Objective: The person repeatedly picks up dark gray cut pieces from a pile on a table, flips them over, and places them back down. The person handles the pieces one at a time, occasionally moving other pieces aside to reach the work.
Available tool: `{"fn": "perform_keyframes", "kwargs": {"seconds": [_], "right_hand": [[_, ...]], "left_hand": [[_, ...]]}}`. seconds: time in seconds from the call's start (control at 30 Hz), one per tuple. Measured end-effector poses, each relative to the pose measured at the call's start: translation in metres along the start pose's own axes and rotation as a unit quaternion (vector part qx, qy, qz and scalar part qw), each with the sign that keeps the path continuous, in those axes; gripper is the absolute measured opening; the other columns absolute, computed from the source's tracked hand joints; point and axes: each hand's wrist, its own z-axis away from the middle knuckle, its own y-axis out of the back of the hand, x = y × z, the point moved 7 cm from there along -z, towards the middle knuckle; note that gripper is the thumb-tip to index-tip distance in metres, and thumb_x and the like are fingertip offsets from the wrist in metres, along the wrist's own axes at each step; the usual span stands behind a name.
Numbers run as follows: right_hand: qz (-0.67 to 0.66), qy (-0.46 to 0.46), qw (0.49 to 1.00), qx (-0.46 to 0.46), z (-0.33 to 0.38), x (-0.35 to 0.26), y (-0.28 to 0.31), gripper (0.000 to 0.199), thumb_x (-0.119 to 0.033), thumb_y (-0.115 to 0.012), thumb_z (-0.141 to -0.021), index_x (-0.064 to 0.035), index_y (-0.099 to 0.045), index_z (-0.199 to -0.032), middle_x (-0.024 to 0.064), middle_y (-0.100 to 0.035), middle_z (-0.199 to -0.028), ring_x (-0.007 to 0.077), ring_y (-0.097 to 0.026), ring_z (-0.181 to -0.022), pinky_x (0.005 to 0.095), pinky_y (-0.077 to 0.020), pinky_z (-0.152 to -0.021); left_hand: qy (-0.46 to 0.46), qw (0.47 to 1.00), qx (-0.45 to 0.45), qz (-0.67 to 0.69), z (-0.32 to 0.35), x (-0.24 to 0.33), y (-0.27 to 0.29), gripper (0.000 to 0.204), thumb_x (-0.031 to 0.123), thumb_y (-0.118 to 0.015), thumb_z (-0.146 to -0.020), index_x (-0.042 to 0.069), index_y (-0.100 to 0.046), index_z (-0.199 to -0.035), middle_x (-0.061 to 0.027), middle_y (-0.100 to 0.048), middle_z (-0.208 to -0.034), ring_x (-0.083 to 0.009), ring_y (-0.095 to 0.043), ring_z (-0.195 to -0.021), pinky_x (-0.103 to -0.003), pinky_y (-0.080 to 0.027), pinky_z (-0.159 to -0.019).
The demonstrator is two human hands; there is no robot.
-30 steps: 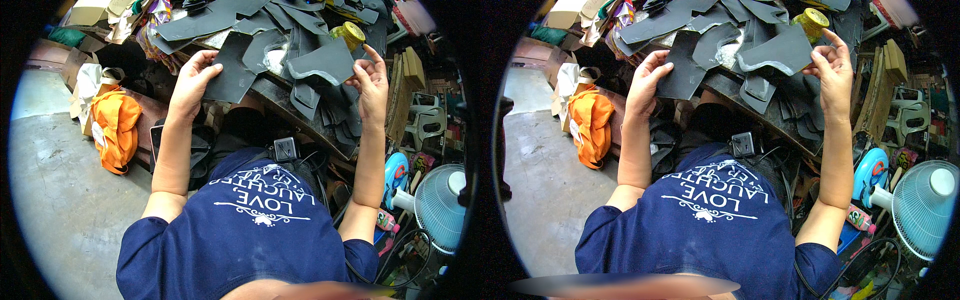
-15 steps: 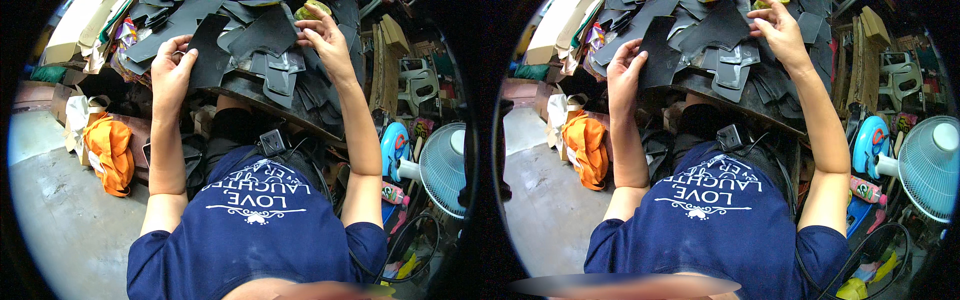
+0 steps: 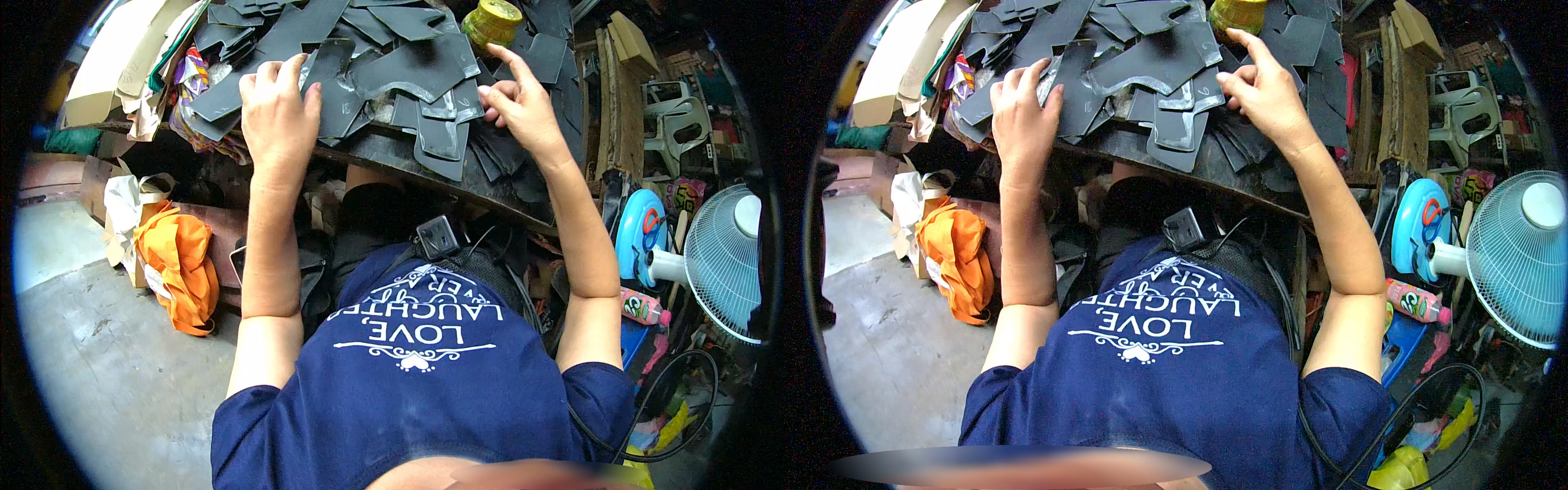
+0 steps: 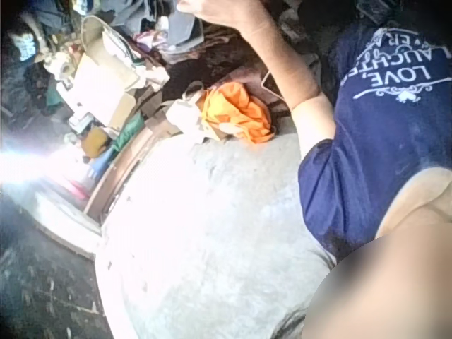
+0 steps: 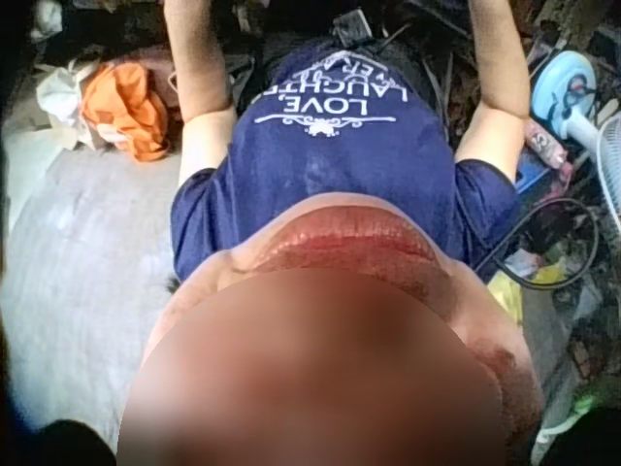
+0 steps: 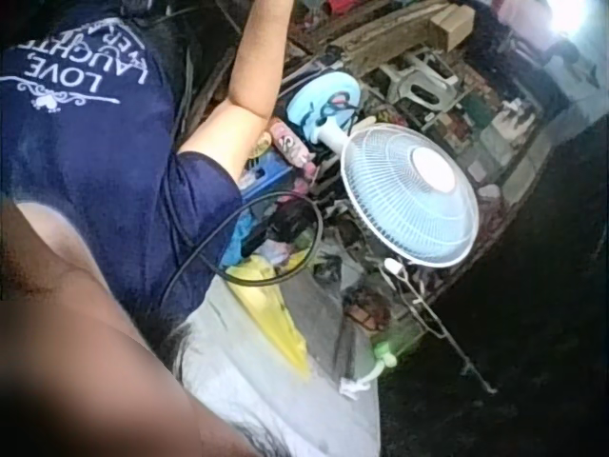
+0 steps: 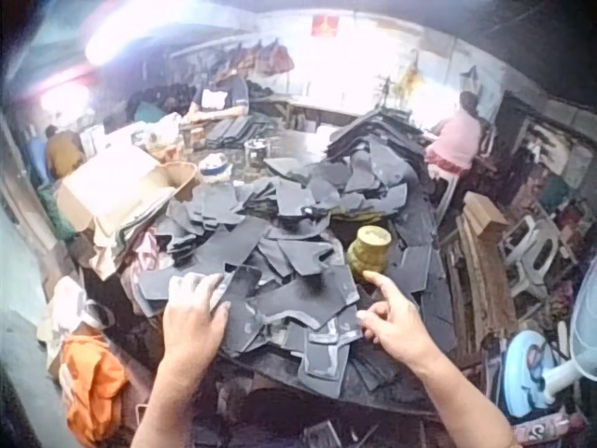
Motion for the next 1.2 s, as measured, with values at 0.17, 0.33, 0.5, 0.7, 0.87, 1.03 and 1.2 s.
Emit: {"fn": "perform_keyframes", "kwargs": {"seconds": [0.17, 0.33, 0.5, 0.7, 0.87, 1.03, 1.2], "right_hand": [[-0.092, 0.028, 0.995, -0.017, -0.001, -0.007, -0.014, 0.074, -0.007, -0.067, -0.088, -0.013, -0.029, -0.151, 0.0034, -0.064, -0.079, 0.008, -0.06, -0.062, 0.0211, -0.0491, -0.052], [-0.202, 0.01, 0.979, -0.024, 0.002, -0.021, -0.008, 0.068, -0.008, -0.063, -0.093, -0.0117, -0.028, -0.151, 0.0049, -0.065, -0.087, 0.0092, -0.063, -0.069, 0.0202, -0.0519, -0.056], [-0.213, -0.002, 0.976, -0.033, 0.006, -0.026, -0.01, 0.069, -0.008, -0.058, -0.094, -0.0116, -0.021, -0.153, 0.0086, -0.063, -0.092, 0.0172, -0.069, -0.078, 0.0279, -0.0591, -0.067], [-0.229, -0.021, 0.972, -0.054, 0.012, -0.015, -0.022, 0.072, -0.001, -0.054, -0.094, -0.0137, -0.017, -0.155, 0.0108, -0.061, -0.107, 0.0191, -0.068, -0.09, 0.029, -0.0587, -0.076], [-0.162, 0.106, 0.981, -0.031, 0.014, -0.034, -0.022, 0.07, 0.0, -0.052, -0.095, -0.0135, -0.019, -0.155, 0.0101, -0.063, -0.106, 0.0156, -0.065, -0.093, 0.0278, -0.0557, -0.08], [-0.13, 0.112, 0.985, -0.029, 0.015, -0.039, -0.021, 0.07, -0.004, -0.055, -0.095, -0.0134, -0.019, -0.155, 0.0092, -0.064, -0.098, 0.013, -0.065, -0.083, 0.0236, -0.0545, -0.07], [-0.074, -0.025, 0.996, -0.031, 0.014, -0.021, -0.021, 0.074, -0.009, -0.061, -0.094, -0.0143, -0.018, -0.154, 0.0082, -0.064, -0.084, 0.0097, -0.062, -0.065, 0.0189, -0.0505, -0.055]], "left_hand": [[-0.154, 0.974, 0.034, 0.163, 0.009, 0.065, 0.013, 0.044, 0.027, -0.077, -0.078, 0.008, -0.065, -0.116, -0.0111, -0.062, -0.115, -0.0318, -0.054, -0.108, -0.041, -0.046, -0.093], [-0.2, 0.955, -0.033, 0.217, 0.016, 0.107, -0.004, 0.061, 0.04, -0.08, -0.071, 0.006, -0.062, -0.119, -0.0143, -0.06, -0.121, -0.033, -0.053, -0.111, -0.041, -0.046, -0.096], [-0.157, 0.959, -0.007, 0.235, 0.007, 0.108, -0.018, 0.049, 0.031, -0.078, -0.076, 0.005, -0.063, -0.114, -0.0129, -0.067, -0.102, -0.0297, -0.064, -0.094, -0.038, -0.051, -0.084], [-0.097, 0.964, -0.029, 0.247, -0.001, 0.092, -0.024, 0.047, 0.037, -0.075, -0.08, 0.004, -0.065, -0.112, -0.0147, -0.068, -0.101, -0.0305, -0.065, -0.094, -0.039, -0.052, -0.082], [-0.138, 0.973, -0.019, 0.184, 0.005, 0.11, -0.016, 0.053, 0.041, -0.076, -0.078, 0.004, -0.063, -0.113, -0.0157, -0.066, -0.099, -0.0332, -0.061, -0.098, -0.04, -0.049, -0.088], [-0.076, 0.975, -0.015, 0.206, -0.005, 0.101, -0.016, 0.033, 0.025, -0.071, -0.082, 0.004, -0.066, -0.107, -0.0154, -0.07, -0.094, -0.0318, -0.067, -0.091, -0.04, -0.052, -0.082], [-0.012, 0.947, 0.019, 0.322, -0.011, 0.077, -0.013, 0.023, 0.019, -0.066, -0.086, 0.001, -0.066, -0.1, -0.0168, -0.069, -0.084, -0.0347, -0.068, -0.079, -0.042, -0.053, -0.073]]}}
